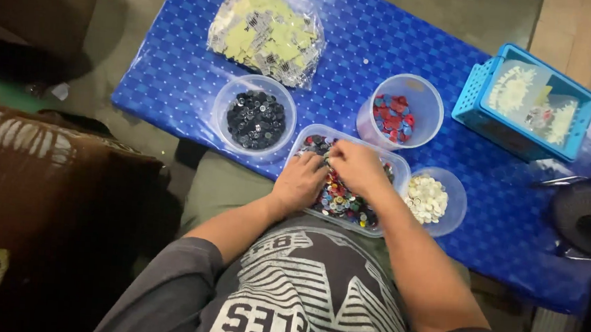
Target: Sorting small colorful buttons or beads from a central tray into separate bowls based on color or type.
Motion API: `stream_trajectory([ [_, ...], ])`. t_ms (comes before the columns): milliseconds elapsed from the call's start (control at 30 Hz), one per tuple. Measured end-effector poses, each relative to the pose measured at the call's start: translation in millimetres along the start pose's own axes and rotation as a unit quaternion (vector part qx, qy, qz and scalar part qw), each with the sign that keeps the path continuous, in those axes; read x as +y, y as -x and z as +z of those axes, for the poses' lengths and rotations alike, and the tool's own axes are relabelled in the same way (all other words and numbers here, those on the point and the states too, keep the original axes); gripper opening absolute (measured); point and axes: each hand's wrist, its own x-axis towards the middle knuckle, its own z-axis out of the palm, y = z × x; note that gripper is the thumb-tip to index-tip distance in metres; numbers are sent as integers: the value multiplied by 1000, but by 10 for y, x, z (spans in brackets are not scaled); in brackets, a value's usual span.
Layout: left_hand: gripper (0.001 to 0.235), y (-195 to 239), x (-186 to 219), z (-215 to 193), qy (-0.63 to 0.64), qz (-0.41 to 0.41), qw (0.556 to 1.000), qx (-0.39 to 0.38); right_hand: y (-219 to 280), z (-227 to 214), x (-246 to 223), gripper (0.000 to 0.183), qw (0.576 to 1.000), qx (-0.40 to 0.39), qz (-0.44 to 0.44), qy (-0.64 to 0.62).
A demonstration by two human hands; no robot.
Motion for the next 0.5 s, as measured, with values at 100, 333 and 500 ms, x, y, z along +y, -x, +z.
stream_trajectory([
  [100,18,-14,-15,4,-10,6,1000,-6,-66,-65,-118,16,996,29,-19,81],
  [333,7,89,-100,250,-34,1,999,-19,255,81,610,32,998,52,35,-8],
  [500,22,132,-158,372,-29,7,1000,8,651,647,1257,20,970,227,64,-65],
])
